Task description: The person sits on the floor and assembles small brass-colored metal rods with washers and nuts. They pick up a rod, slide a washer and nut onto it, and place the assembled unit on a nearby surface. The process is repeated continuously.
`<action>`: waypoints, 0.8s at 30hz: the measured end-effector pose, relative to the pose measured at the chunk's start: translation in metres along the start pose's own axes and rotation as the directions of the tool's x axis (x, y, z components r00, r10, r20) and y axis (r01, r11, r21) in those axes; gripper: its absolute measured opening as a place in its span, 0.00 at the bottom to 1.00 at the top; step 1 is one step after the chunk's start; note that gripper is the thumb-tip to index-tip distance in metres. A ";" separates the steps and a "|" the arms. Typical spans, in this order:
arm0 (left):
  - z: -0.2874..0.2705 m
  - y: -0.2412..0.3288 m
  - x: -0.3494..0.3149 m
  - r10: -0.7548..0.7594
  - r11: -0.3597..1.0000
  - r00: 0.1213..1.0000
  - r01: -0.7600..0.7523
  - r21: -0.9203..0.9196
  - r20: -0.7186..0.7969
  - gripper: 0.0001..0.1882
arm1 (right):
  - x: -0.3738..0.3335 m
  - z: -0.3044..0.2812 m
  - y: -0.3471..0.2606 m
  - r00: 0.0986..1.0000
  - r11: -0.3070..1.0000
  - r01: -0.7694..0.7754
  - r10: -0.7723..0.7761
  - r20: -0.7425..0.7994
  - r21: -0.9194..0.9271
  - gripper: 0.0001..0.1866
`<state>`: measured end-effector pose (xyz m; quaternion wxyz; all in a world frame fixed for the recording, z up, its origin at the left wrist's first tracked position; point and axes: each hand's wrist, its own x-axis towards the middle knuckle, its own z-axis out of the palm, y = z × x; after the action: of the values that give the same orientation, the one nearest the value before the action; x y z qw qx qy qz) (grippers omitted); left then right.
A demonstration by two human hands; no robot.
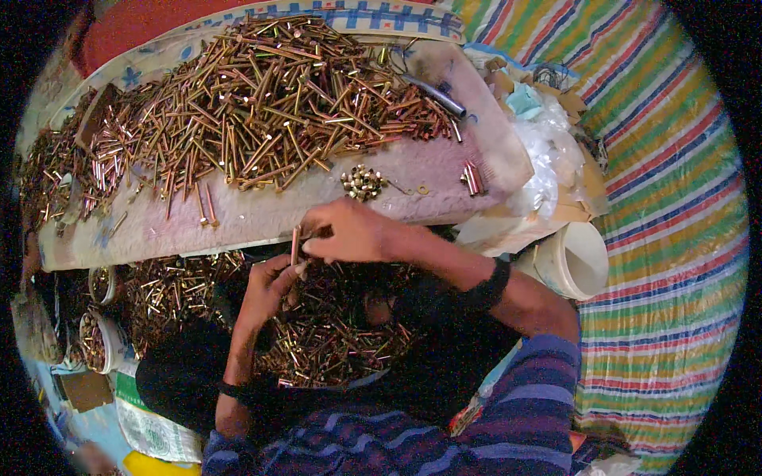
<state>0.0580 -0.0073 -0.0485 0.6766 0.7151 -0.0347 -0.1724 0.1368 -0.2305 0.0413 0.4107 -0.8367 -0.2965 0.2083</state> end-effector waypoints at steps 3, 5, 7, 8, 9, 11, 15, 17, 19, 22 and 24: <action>-0.004 -0.003 0.002 -0.039 0.998 0.999 0.038 -0.053 -0.022 0.12 | -0.005 -0.030 0.022 0.990 0.996 -0.073 0.065 -0.127 -0.060 0.15; -0.006 -0.004 0.003 -0.060 0.994 0.997 0.056 -0.092 -0.040 0.13 | -0.007 -0.054 0.043 0.967 0.986 -0.096 0.059 -0.249 -0.139 0.16; -0.007 -0.005 0.004 -0.073 0.991 0.995 0.064 -0.121 -0.066 0.12 | -0.010 -0.076 0.064 0.945 0.965 -0.183 0.121 -0.304 -0.187 0.16; -0.007 -0.006 0.005 -0.085 0.990 0.993 0.075 -0.122 -0.079 0.12 | -0.012 -0.088 0.075 0.936 0.932 -0.247 0.158 -0.315 -0.267 0.16; -0.007 -0.007 0.005 -0.079 0.987 0.993 0.065 -0.144 -0.091 0.12 | -0.017 -0.095 0.085 0.921 0.887 -0.318 0.205 -0.332 -0.334 0.16; -0.007 -0.009 0.006 -0.080 0.986 0.989 0.060 -0.158 -0.122 0.12 | -0.027 -0.104 0.103 0.908 0.854 -0.322 0.156 -0.388 -0.409 0.17; -0.009 -0.013 0.010 -0.106 0.983 0.990 0.091 -0.157 -0.091 0.11 | -0.032 -0.115 0.128 0.892 0.773 -0.337 0.078 -0.446 -0.538 0.20; -0.008 -0.015 0.010 -0.095 0.981 0.991 0.078 -0.180 -0.091 0.11 | -0.027 -0.119 0.135 0.903 0.782 -0.309 0.061 -0.426 -0.542 0.21; -0.008 -0.016 0.011 -0.109 0.988 0.987 0.095 -0.123 -0.119 0.11 | -0.018 -0.123 0.141 0.905 0.756 -0.322 0.069 -0.420 -0.569 0.22; -0.008 -0.015 0.011 -0.147 0.980 0.985 0.132 -0.150 -0.091 0.11 | 0.000 -0.122 0.150 0.903 0.705 -0.328 0.040 -0.427 -0.629 0.23; -0.007 -0.015 0.012 -0.147 0.980 0.985 0.133 -0.147 -0.090 0.12 | 0.009 -0.120 0.155 0.898 0.709 -0.302 -0.012 -0.440 -0.637 0.22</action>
<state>0.0687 -0.0024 -0.0656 0.7122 0.6741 0.0620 -0.1856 0.2650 -0.3682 -0.0163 0.1037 -0.9739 -0.1905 -0.0665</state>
